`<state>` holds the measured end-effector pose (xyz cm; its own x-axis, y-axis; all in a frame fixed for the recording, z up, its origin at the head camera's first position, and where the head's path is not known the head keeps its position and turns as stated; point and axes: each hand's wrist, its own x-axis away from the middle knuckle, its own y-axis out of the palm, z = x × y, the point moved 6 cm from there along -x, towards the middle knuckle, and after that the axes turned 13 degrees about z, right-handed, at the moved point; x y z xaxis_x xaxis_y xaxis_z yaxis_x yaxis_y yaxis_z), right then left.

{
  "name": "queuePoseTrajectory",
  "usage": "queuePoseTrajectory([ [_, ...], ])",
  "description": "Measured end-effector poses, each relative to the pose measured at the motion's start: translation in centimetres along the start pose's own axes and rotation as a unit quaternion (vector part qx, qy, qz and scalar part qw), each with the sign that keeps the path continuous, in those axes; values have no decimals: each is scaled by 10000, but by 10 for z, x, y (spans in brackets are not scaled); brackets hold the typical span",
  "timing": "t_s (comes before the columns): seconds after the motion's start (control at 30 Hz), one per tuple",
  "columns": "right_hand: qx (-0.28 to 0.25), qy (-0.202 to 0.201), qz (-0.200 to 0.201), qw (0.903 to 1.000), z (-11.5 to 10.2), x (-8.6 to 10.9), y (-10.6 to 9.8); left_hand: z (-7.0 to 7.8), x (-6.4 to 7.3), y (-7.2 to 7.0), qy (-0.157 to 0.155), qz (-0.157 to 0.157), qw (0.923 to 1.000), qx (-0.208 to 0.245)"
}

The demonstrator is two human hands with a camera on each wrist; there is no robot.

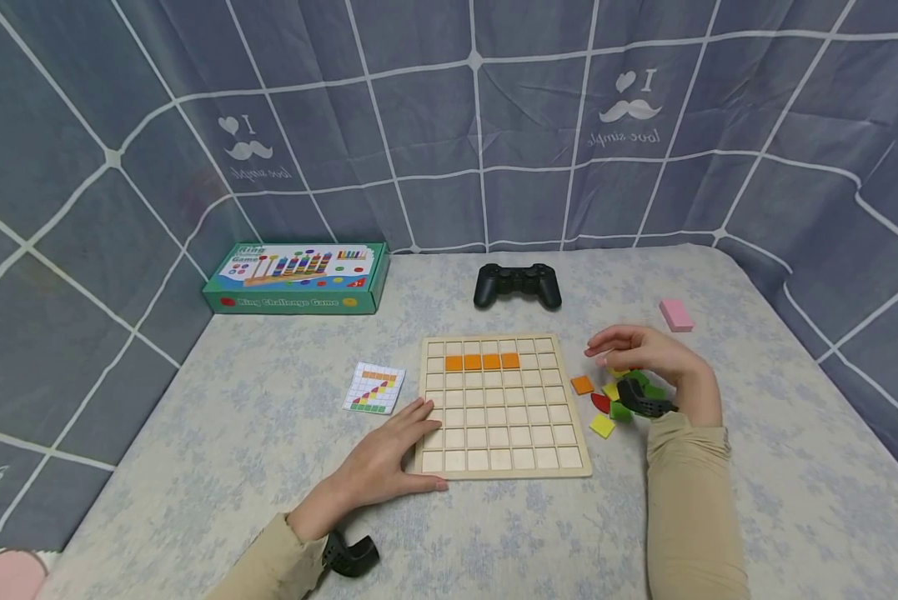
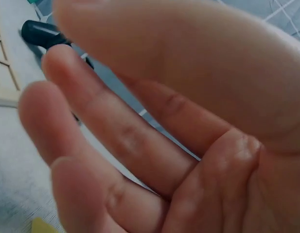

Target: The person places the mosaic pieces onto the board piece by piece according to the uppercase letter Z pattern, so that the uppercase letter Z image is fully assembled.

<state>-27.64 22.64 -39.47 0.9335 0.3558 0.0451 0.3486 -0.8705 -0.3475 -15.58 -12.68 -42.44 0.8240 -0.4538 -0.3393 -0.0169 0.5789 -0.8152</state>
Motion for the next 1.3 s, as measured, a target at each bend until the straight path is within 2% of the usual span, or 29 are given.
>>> queuePoseTrajectory([
  [0.23, -259, 270, -291, 9989, 13, -2, 6, 0, 0, -1, -27, -33, 10000, -4],
  [0.63, -281, 789, -368, 9958, 25, -6, 12, -1, 0, 0, -43, -34, 10000, -5],
  [1.03, -133, 911, -394, 9950, 30, -8, 14, 0, 0, -1, -8, 20, 10000, -55],
  [1.3, -76, 786, -431, 9959, 29, -8, 15, 1, -1, -1, -8, 17, 10000, -20],
])
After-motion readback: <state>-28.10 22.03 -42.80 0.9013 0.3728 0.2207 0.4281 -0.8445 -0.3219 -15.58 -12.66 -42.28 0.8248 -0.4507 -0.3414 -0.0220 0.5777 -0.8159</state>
